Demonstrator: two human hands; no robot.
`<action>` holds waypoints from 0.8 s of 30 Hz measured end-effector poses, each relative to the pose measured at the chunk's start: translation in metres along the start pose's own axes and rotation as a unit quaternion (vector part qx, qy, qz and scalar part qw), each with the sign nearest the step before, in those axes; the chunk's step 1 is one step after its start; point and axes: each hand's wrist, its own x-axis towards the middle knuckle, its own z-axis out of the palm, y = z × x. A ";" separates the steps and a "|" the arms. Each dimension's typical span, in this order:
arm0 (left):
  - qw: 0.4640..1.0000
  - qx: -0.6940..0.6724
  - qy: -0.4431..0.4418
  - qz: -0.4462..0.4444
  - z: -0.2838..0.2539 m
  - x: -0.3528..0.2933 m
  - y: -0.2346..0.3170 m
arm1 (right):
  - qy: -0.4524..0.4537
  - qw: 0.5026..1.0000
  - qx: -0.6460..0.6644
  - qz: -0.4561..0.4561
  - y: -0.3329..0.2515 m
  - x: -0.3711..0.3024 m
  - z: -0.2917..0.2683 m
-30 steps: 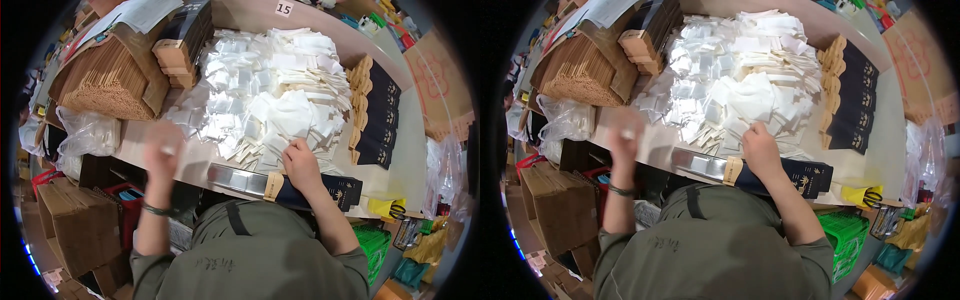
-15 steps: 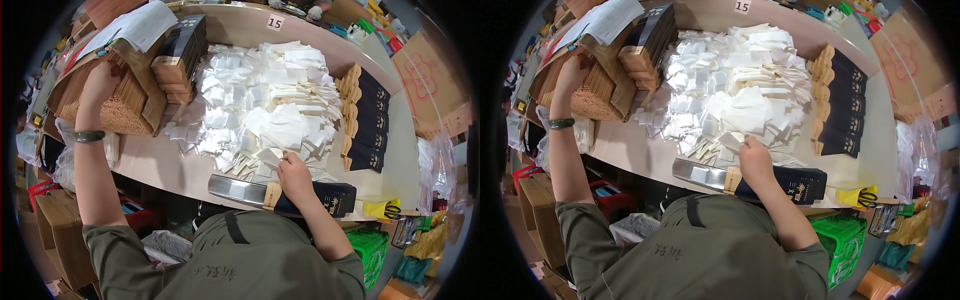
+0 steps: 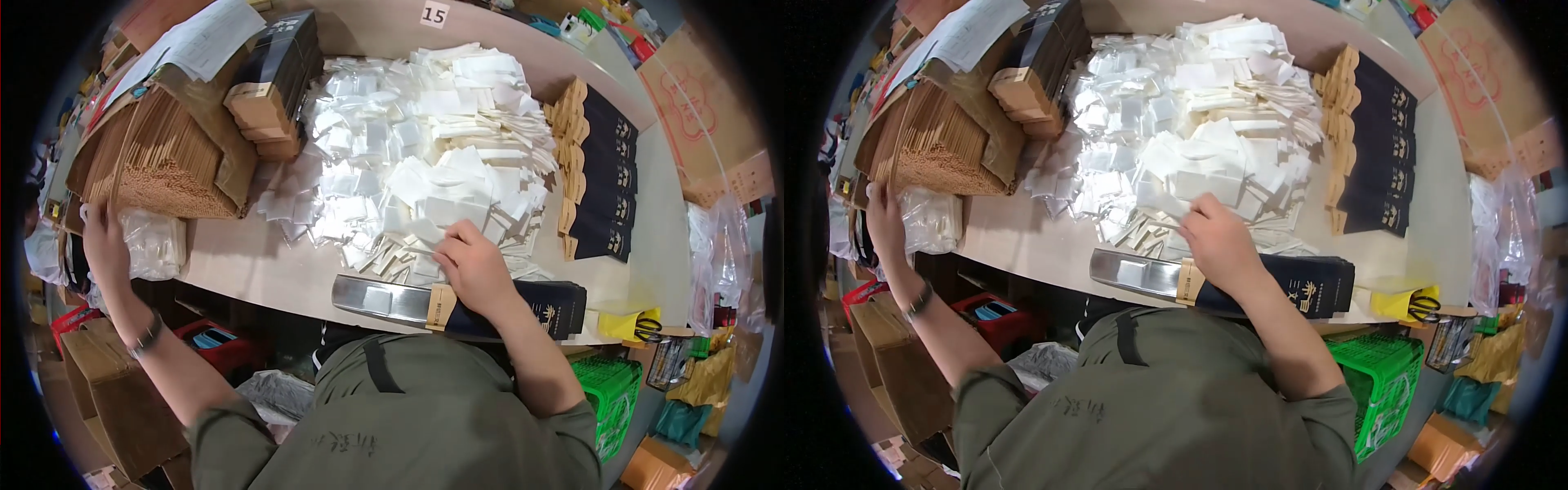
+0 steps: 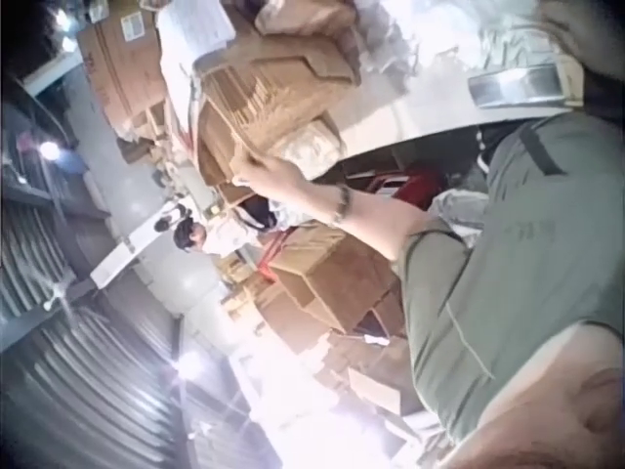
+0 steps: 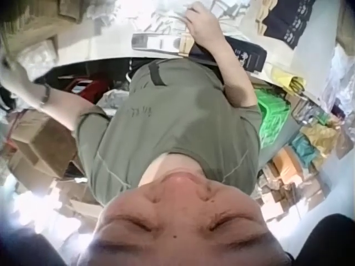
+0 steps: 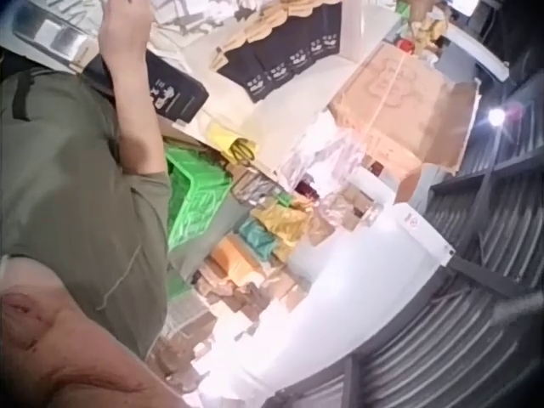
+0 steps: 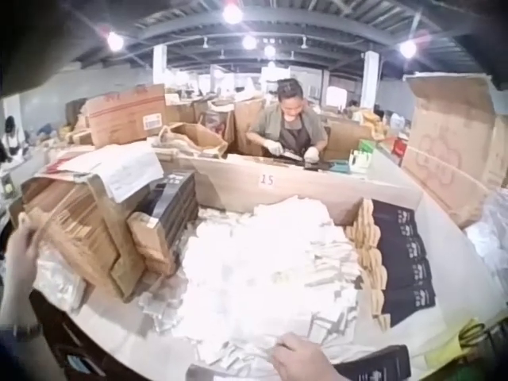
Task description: Packaging white components into black boxes using a metal guide tool on a production line.
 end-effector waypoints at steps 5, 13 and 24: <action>0.916 -0.335 0.035 -0.219 0.068 -0.135 0.037 | -0.300 0.940 0.138 -0.086 -0.032 0.032 0.016; 0.845 -0.455 -0.237 -0.151 0.108 -0.244 0.088 | -0.145 0.970 0.186 0.059 -0.040 -0.011 0.047; 0.801 -0.420 -0.410 -0.118 0.120 -0.203 0.113 | -0.101 0.993 -0.040 -0.042 -0.021 -0.071 -0.005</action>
